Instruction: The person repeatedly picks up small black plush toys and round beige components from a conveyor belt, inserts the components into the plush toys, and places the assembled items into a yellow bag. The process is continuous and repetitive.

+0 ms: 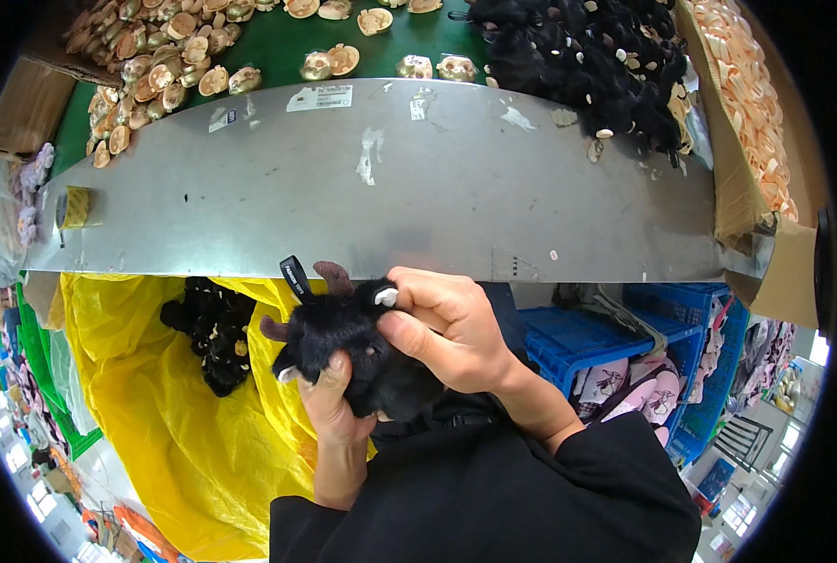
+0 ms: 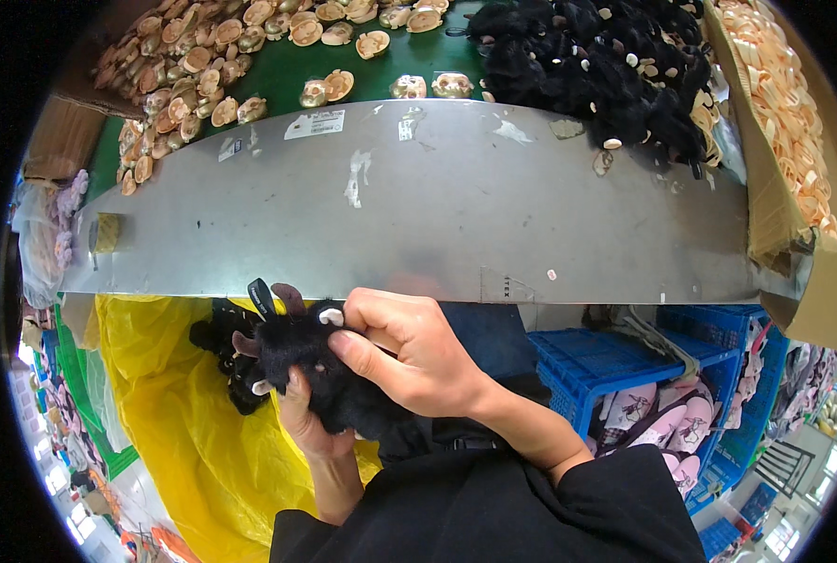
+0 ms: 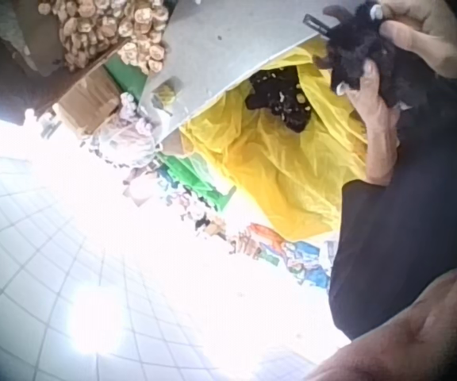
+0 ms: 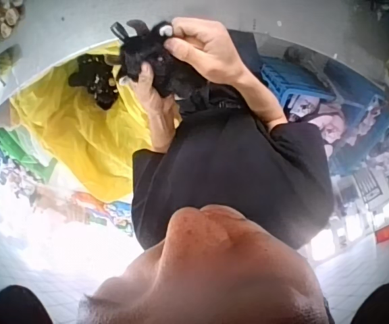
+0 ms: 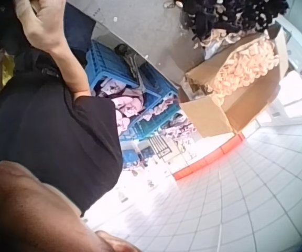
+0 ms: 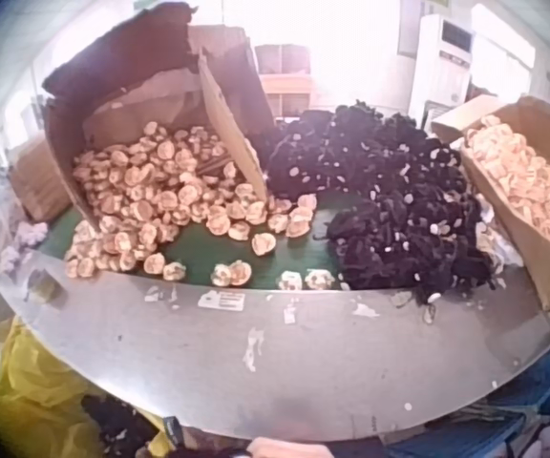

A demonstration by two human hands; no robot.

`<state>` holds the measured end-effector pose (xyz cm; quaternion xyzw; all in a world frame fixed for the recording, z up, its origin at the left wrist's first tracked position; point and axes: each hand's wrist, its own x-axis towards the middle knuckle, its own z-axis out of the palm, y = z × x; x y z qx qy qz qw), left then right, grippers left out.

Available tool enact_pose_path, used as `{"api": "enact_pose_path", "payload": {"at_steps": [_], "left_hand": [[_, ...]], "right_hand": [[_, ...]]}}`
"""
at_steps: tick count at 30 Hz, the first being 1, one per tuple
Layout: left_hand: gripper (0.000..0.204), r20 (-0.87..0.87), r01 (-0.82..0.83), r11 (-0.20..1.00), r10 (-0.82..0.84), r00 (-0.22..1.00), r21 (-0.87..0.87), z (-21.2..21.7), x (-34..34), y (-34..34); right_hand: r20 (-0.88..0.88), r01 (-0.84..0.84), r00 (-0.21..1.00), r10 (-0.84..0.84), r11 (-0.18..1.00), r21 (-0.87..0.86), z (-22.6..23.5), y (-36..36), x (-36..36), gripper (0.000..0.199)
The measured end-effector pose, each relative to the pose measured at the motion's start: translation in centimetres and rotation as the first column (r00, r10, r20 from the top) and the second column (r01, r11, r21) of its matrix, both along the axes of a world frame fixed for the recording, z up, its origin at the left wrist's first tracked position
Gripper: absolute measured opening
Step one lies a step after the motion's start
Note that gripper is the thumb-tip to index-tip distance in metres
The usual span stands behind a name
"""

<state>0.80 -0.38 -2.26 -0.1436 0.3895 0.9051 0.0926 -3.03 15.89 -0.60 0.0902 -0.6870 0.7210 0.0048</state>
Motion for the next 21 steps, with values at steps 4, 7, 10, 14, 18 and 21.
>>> {"api": "enact_pose_path", "payload": {"at_steps": [4,7,10,14,18,21], "left_hand": [[0.058,0.018,0.063,0.997,-0.062,0.998,-0.050,0.7,-0.4,-0.7],[0.068,-0.054,0.235,0.963,-0.243,0.968,-0.130,-1.0,0.1,-2.8],[0.067,-0.046,0.345,0.918,-0.360,0.932,-0.192,-2.1,0.8,-4.8],[0.067,-0.001,0.336,0.932,-0.339,0.941,0.138,-0.1,0.9,-4.0],[0.085,-0.200,0.404,0.831,-0.501,0.842,-0.382,1.8,-0.1,-3.4],[0.078,0.004,0.255,0.892,-0.273,0.962,-0.373,2.4,-0.1,-1.8]], "right_hand": [[-0.046,-0.016,0.999,0.015,1.000,-0.011,0.2,0.0,0.0,0.018],[-0.056,-0.041,0.998,0.039,0.999,-0.024,0.5,0.1,0.0,0.014],[-0.032,-0.061,0.998,0.059,0.997,-0.049,0.6,0.0,0.3,0.011],[-0.074,-0.088,0.993,0.088,0.996,-0.003,0.6,-0.3,0.8,0.009],[-0.229,0.033,0.973,0.006,0.986,0.166,-0.3,-1.2,1.0,0.009],[-0.098,0.057,0.995,-0.036,0.975,0.214,-0.3,-1.4,0.8,0.011]]}}
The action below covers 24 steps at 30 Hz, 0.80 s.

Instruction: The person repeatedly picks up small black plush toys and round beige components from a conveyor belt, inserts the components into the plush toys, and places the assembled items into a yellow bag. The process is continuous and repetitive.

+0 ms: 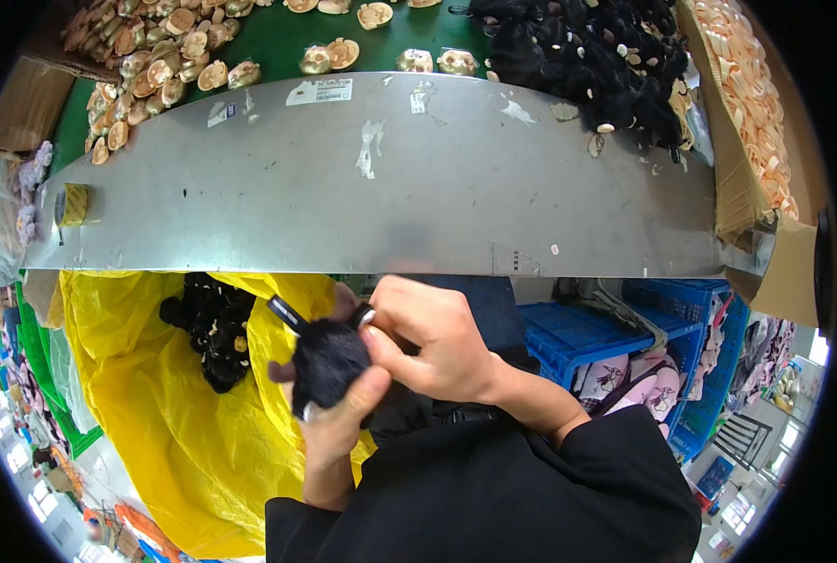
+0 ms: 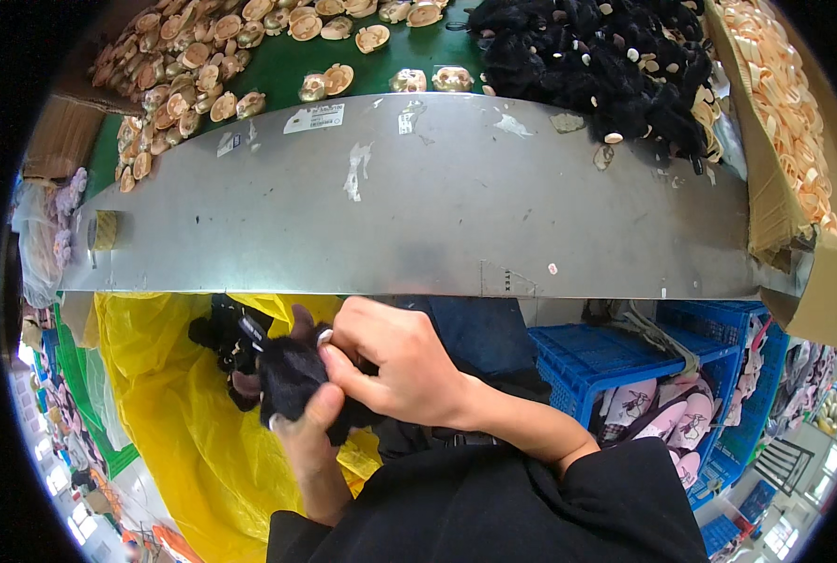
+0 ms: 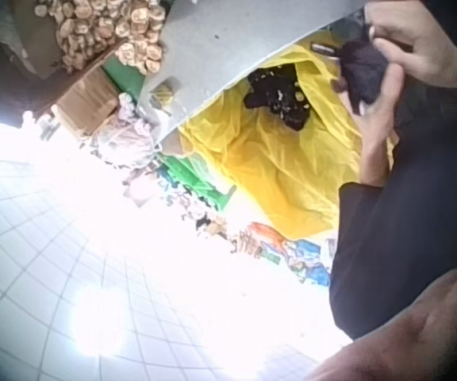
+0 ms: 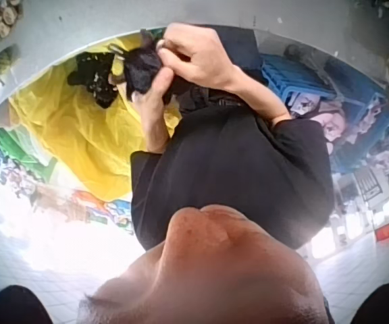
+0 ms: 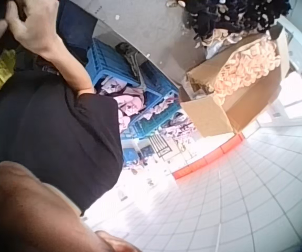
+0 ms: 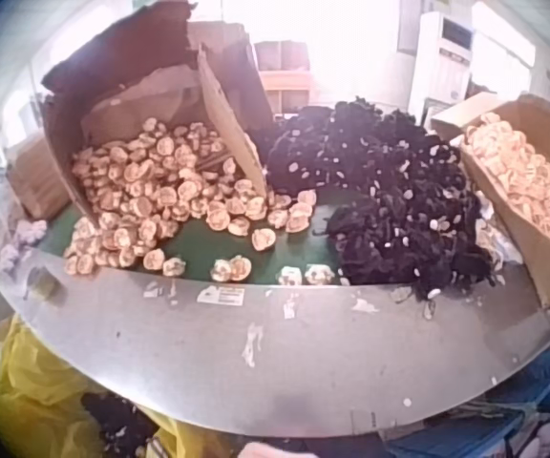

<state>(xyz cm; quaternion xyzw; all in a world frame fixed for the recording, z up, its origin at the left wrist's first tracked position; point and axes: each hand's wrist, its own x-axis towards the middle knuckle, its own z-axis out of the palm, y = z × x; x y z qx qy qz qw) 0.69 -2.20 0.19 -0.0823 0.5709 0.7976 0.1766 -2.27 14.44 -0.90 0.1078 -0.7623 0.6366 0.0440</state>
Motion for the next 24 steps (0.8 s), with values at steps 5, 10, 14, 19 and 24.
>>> {"api": "enact_pose_path", "payload": {"at_steps": [5,10,14,19,24], "left_hand": [[0.054,-0.021,-0.364,0.929,0.366,0.930,0.060,-0.8,-0.2,0.9],[0.045,0.071,-0.425,0.901,0.431,0.900,-0.088,-1.4,-0.7,0.9],[0.040,0.029,-0.527,0.845,0.531,0.847,-0.089,-1.2,-1.3,2.4],[0.034,0.045,-0.505,0.860,0.509,0.860,-0.073,-1.8,-1.5,2.1],[0.031,0.073,-0.501,0.865,0.501,0.862,-0.021,-1.3,-1.3,2.4]], "right_hand": [[0.035,0.266,0.953,-0.299,0.891,0.368,-1.4,3.6,-1.2,0.022],[0.134,0.174,0.957,-0.257,0.879,0.443,-1.4,5.4,-0.9,0.022],[0.226,0.047,0.969,-0.100,0.973,0.226,-1.4,5.7,-2.0,0.023],[0.463,-0.072,0.872,0.156,0.979,-0.193,0.7,3.5,0.1,0.026],[0.205,-0.035,0.973,0.110,0.941,-0.337,0.8,1.4,1.5,0.036]]}}
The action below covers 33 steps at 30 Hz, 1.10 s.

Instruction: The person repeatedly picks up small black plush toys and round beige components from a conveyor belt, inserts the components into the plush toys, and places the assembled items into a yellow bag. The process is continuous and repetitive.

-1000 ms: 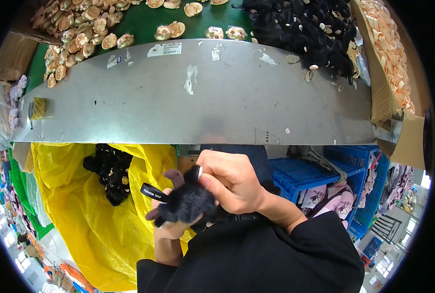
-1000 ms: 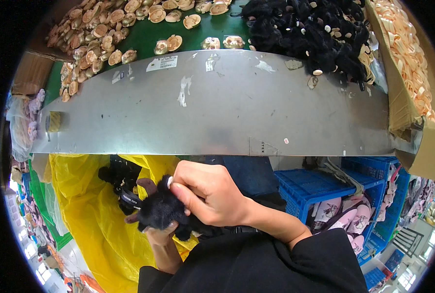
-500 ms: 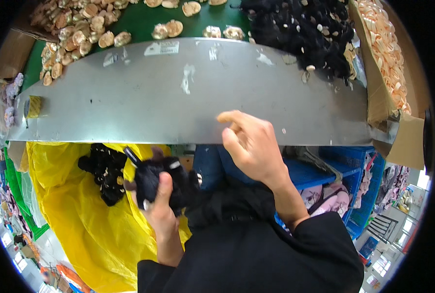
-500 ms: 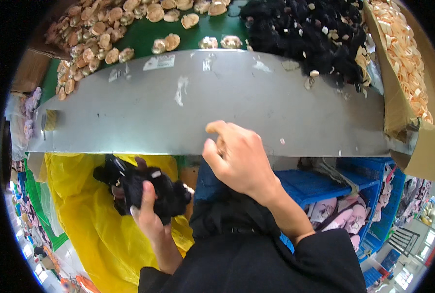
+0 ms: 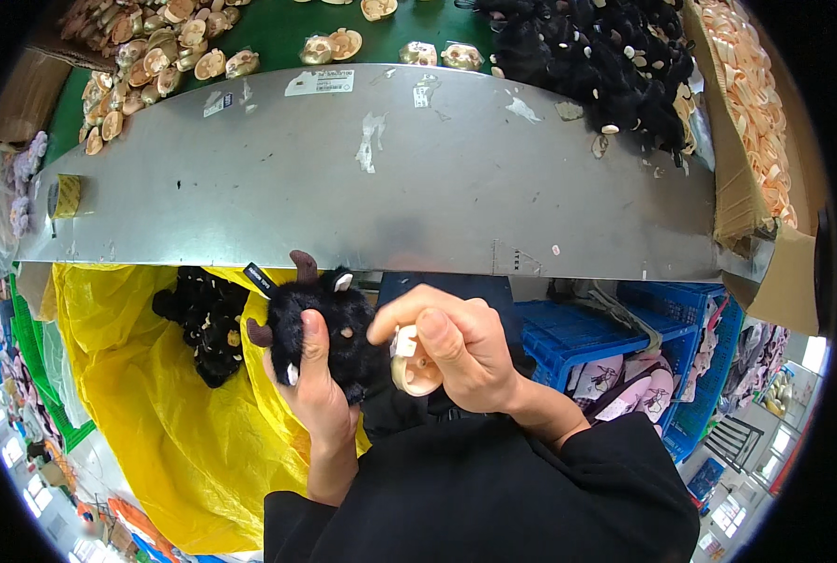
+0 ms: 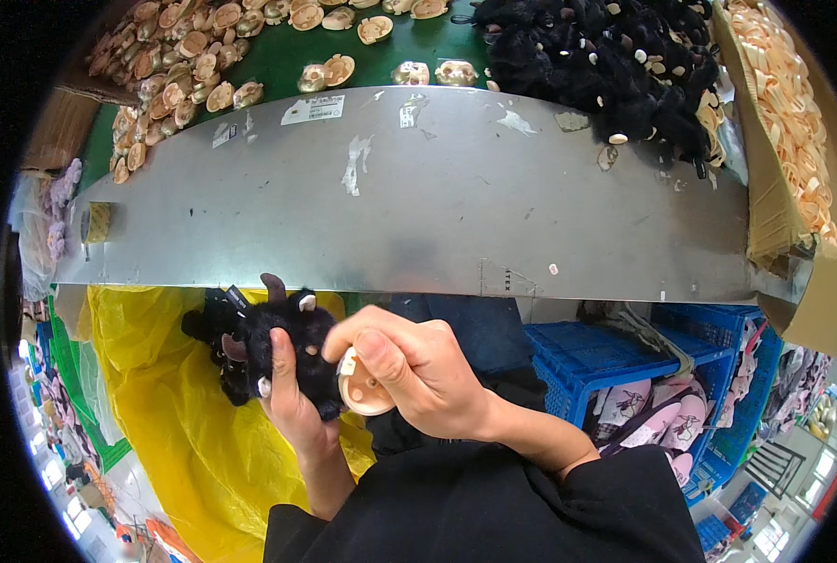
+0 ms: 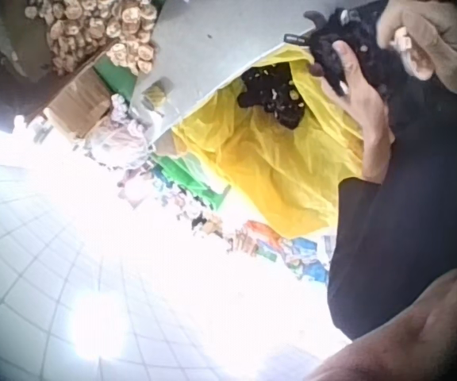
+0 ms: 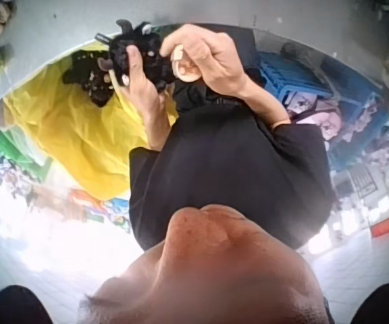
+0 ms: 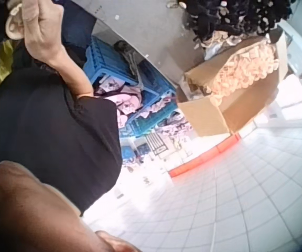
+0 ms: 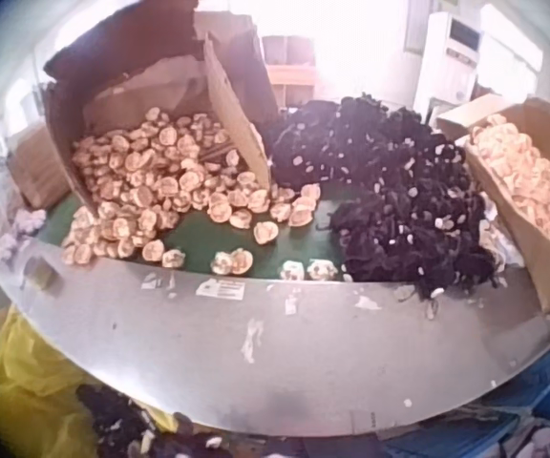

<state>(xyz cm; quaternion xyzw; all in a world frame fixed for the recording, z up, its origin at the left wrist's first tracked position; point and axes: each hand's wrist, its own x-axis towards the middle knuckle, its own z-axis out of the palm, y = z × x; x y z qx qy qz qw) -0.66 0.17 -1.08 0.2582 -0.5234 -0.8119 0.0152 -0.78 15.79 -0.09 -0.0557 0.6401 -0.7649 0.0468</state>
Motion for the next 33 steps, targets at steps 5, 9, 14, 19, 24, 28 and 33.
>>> {"api": "enact_pose_path", "payload": {"at_steps": [5,9,14,19,24,28,33], "left_hand": [[0.031,-0.043,0.024,0.999,-0.022,0.999,0.029,0.4,0.0,-0.1],[0.033,-0.066,0.031,0.999,-0.033,0.997,-0.018,0.1,0.2,0.5],[0.026,-0.083,0.122,0.992,-0.120,0.989,0.028,1.1,0.3,0.6],[0.034,-0.157,0.194,0.980,-0.197,0.968,-0.040,0.9,0.3,0.4],[0.036,-0.145,0.159,0.984,-0.169,0.975,-0.078,0.8,0.7,0.4],[0.025,-0.102,0.135,0.981,-0.150,0.983,-0.142,1.0,1.0,0.1],[0.018,-0.122,0.137,0.967,-0.166,0.979,-0.216,1.4,0.9,0.2]], "right_hand": [[-0.065,-0.010,0.998,0.007,0.999,-0.045,-0.4,-0.1,-0.9,0.029],[0.075,0.030,0.997,-0.008,0.956,-0.291,-0.6,-0.6,-0.6,0.032],[0.087,0.031,0.996,-0.007,0.961,-0.273,0.7,-0.7,-0.8,0.033],[-0.081,-0.004,0.997,-0.005,0.993,-0.117,-0.1,-0.6,-1.1,0.023],[0.017,0.032,0.999,-0.030,0.993,-0.114,-0.2,-0.9,-0.8,0.021],[-0.117,0.024,0.993,-0.012,0.995,0.099,-0.2,-0.9,-1.3,0.023],[-0.420,0.228,0.904,-0.077,0.919,0.323,-0.8,-1.4,-1.7,0.027]]}}
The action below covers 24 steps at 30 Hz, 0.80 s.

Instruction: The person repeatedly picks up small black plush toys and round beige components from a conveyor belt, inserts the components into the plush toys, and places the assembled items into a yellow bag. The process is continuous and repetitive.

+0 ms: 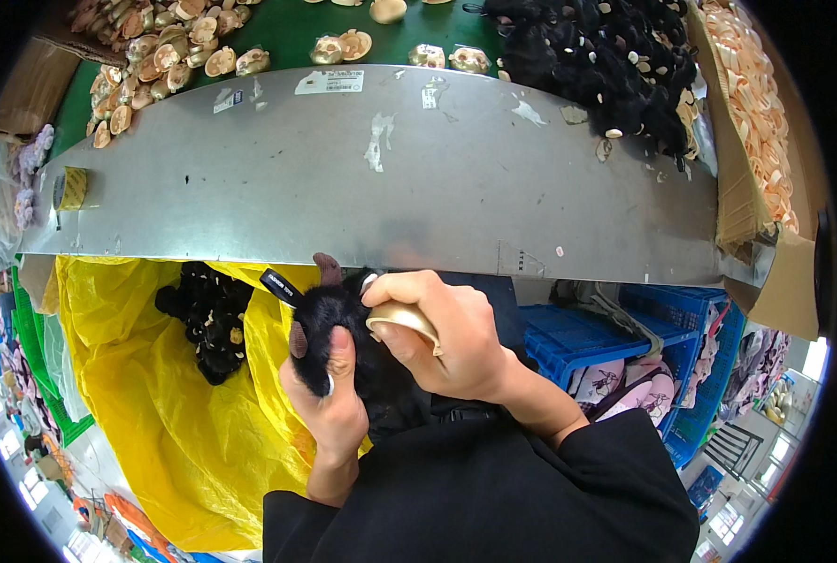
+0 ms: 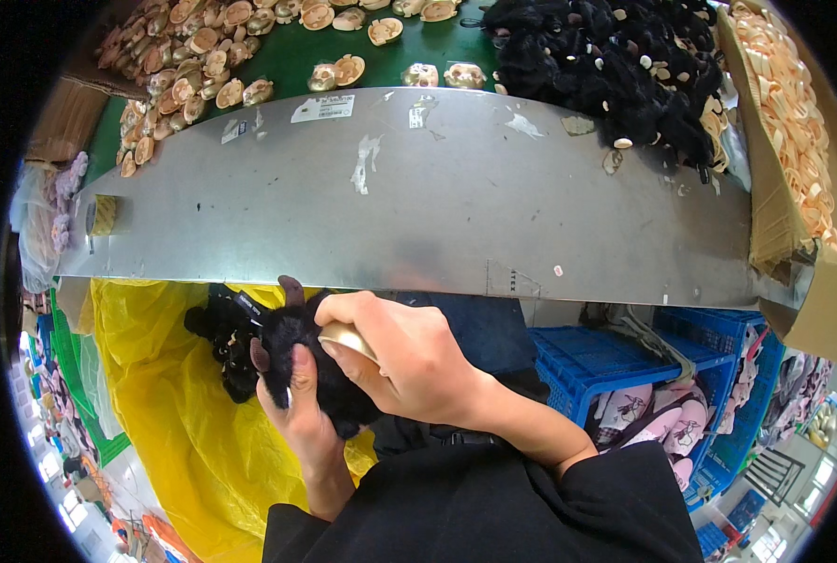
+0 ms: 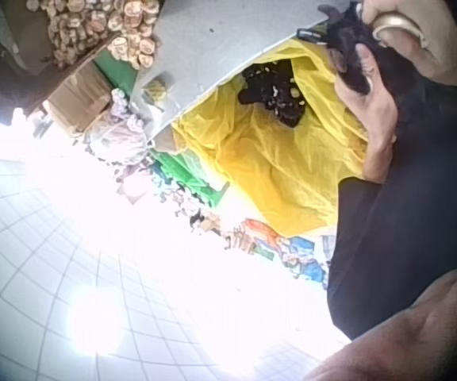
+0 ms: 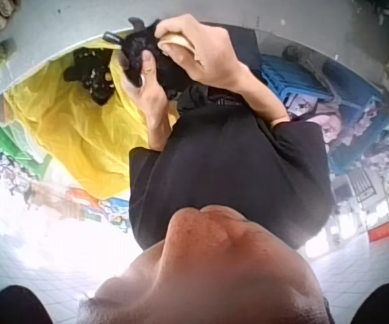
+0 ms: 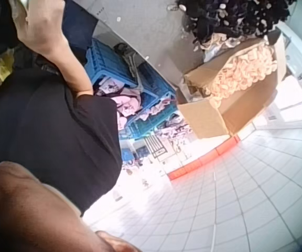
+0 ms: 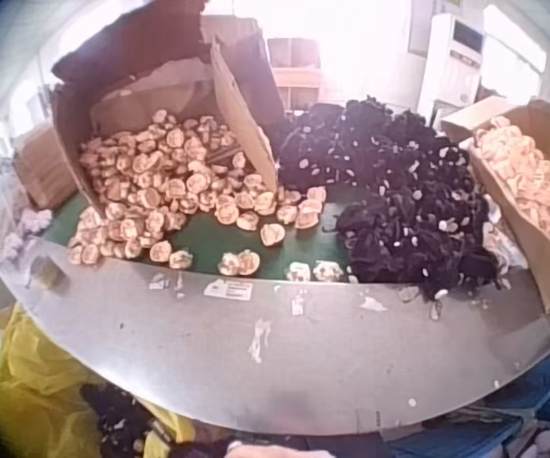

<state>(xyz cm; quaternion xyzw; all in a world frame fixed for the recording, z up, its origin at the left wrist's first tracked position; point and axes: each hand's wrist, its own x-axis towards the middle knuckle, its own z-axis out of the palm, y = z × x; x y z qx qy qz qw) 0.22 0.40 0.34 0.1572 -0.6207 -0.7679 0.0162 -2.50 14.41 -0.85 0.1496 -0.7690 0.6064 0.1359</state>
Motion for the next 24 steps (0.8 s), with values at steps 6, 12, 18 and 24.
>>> {"api": "enact_pose_path", "payload": {"at_steps": [6,12,18,24], "left_hand": [[0.019,-0.149,0.078,0.905,-0.153,0.977,-0.418,-0.9,-0.1,-0.1],[0.023,-0.088,0.052,0.985,-0.068,0.994,-0.167,-0.7,0.6,-0.2],[0.039,0.034,0.115,0.987,-0.120,0.992,0.112,-1.1,1.0,-1.1],[0.037,0.036,0.109,0.921,-0.131,0.991,0.373,-1.0,0.7,-1.5]], "right_hand": [[-0.194,0.185,0.968,-0.157,0.973,0.135,-1.9,-1.5,-0.5,0.032],[-0.130,-0.073,0.989,0.075,0.997,0.016,-2.2,-1.2,-0.9,0.049],[0.012,-0.094,0.995,0.095,0.992,-0.079,-2.3,-0.5,-1.1,0.037],[0.116,-0.032,0.991,0.063,0.967,-0.251,-1.0,0.0,-0.3,0.030]]}}
